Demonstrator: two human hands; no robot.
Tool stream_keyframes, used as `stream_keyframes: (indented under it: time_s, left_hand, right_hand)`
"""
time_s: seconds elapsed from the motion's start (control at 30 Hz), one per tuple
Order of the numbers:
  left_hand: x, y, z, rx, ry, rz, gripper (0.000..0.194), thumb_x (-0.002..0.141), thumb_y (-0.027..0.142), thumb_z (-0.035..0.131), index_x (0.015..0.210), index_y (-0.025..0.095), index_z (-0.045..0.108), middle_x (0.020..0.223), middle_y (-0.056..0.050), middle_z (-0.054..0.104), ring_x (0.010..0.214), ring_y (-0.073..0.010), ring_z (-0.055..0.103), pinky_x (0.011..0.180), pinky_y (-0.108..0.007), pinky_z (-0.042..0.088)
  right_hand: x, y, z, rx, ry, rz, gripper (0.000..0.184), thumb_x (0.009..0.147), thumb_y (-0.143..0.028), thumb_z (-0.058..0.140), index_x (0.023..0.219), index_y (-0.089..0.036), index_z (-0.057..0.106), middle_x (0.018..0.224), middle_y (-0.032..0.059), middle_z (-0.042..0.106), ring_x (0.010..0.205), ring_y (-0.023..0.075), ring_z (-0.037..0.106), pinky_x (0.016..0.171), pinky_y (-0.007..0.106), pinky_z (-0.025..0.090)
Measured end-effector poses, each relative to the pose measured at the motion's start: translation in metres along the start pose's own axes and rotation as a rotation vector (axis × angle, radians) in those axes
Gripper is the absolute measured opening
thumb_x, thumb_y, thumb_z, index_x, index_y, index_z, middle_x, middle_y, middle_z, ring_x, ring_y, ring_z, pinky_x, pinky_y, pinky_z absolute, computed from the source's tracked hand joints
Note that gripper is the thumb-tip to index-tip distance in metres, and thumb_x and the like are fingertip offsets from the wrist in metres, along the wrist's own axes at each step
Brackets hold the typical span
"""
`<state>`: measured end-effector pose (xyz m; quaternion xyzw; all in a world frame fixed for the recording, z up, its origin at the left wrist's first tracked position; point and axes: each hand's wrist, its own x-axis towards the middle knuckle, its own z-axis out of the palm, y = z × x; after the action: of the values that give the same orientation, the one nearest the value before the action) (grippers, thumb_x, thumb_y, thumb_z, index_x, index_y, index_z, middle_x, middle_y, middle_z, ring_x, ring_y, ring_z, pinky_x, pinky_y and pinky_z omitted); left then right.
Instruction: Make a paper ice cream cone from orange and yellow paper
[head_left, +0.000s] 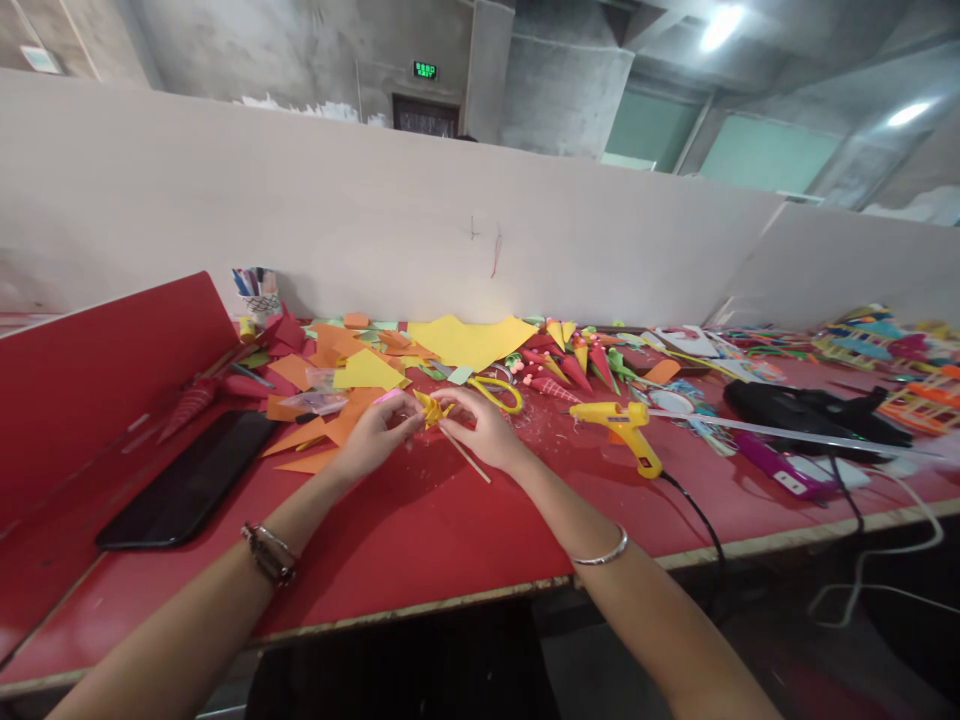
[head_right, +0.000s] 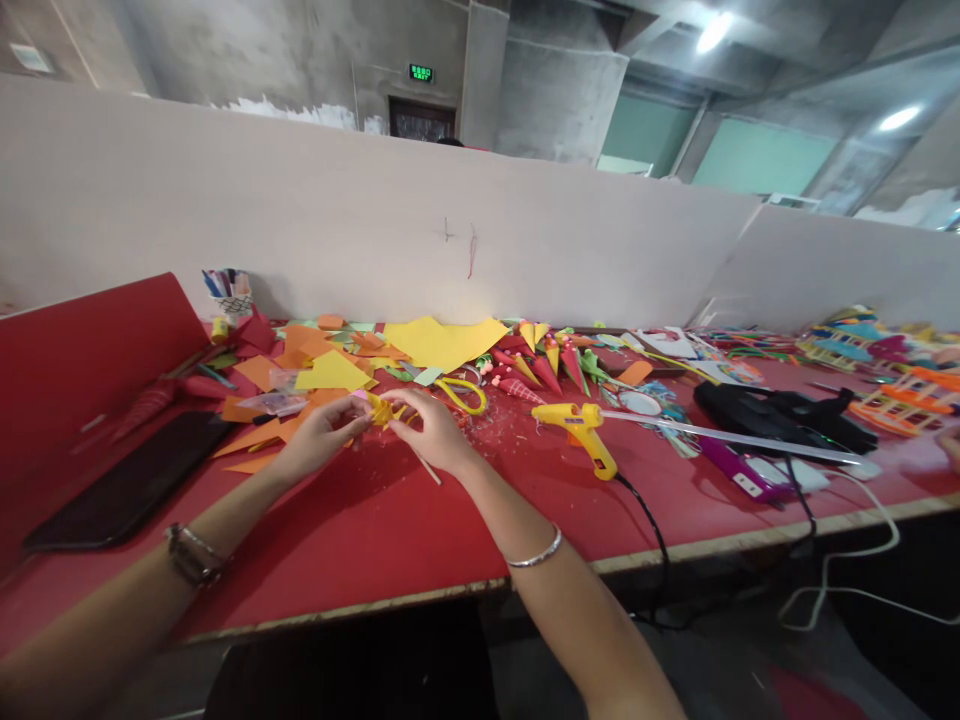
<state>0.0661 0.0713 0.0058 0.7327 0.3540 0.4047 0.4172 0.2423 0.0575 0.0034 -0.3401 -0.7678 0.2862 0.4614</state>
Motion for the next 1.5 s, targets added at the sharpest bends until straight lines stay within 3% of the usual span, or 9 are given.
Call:
stream_keyframes:
  time_s: [0.3, 0.67, 0.8, 1.0, 1.27, 1.5]
  left_hand:
    - [0.0, 0.005, 0.0, -0.072, -0.042, -0.03, 0.021, 0.073, 0.037, 0.054, 0.074, 0.016, 0.054, 0.062, 0.004, 0.05, 0.047, -0.0058, 0.045, 0.049, -0.019, 0.042]
    - [0.001, -0.005, -0.001, -0.026, -0.053, -0.03, 0.019, 0.074, 0.034, 0.055, 0.075, 0.015, 0.052, 0.061, 0.004, 0.051, 0.045, -0.0059, 0.048, 0.048, -0.02, 0.042]
    - [0.001, -0.004, -0.002, 0.014, -0.053, -0.032, 0.02, 0.074, 0.035, 0.055, 0.074, 0.015, 0.053, 0.063, 0.003, 0.054, 0.045, -0.0061, 0.051, 0.049, -0.02, 0.044]
    - [0.001, -0.002, -0.004, 0.142, 0.021, -0.015, 0.021, 0.075, 0.035, 0.054, 0.07, 0.015, 0.054, 0.056, 0.003, 0.057, 0.047, -0.0088, 0.055, 0.049, -0.019, 0.043]
    - [0.004, -0.01, -0.01, 0.203, 0.132, -0.095, 0.028, 0.072, 0.041, 0.054, 0.076, 0.013, 0.061, 0.06, -0.001, 0.062, 0.045, -0.0103, 0.055, 0.043, -0.018, 0.041]
    - [0.005, -0.018, -0.015, 0.247, 0.248, -0.072, 0.027, 0.071, 0.04, 0.054, 0.074, 0.014, 0.06, 0.062, 0.0, 0.062, 0.044, -0.0107, 0.056, 0.046, -0.019, 0.041]
  right_hand:
    - [0.001, 0.001, -0.001, -0.052, 0.035, 0.021, 0.021, 0.078, -0.019, 0.047, 0.094, -0.026, 0.058, 0.095, 0.0009, 0.06, 0.089, 0.0166, 0.054, 0.08, 0.034, 0.043]
    - [0.002, 0.018, 0.002, -0.082, 0.166, 0.128, 0.007, 0.07, -0.015, 0.047, 0.075, -0.02, 0.046, 0.072, -0.0015, 0.051, 0.067, 0.0128, 0.05, 0.062, 0.025, 0.042]
    - [0.003, 0.023, 0.001, -0.098, 0.197, 0.158, 0.007, 0.07, -0.016, 0.048, 0.075, -0.02, 0.046, 0.073, -0.0006, 0.052, 0.069, 0.0134, 0.052, 0.063, 0.026, 0.042]
    - [0.002, 0.024, 0.0, -0.114, 0.141, 0.167, 0.014, 0.073, -0.017, 0.048, 0.085, -0.02, 0.056, 0.08, 0.0015, 0.063, 0.073, 0.0137, 0.059, 0.065, 0.025, 0.045]
    - [0.002, 0.023, -0.006, -0.229, 0.287, 0.138, 0.013, 0.076, -0.02, 0.045, 0.075, -0.018, 0.059, 0.072, 0.0024, 0.062, 0.068, 0.0154, 0.058, 0.064, 0.026, 0.044]
    - [0.002, 0.021, -0.006, -0.219, 0.321, 0.134, 0.012, 0.076, -0.02, 0.047, 0.071, -0.017, 0.058, 0.068, 0.0022, 0.062, 0.065, 0.0153, 0.058, 0.061, 0.025, 0.044]
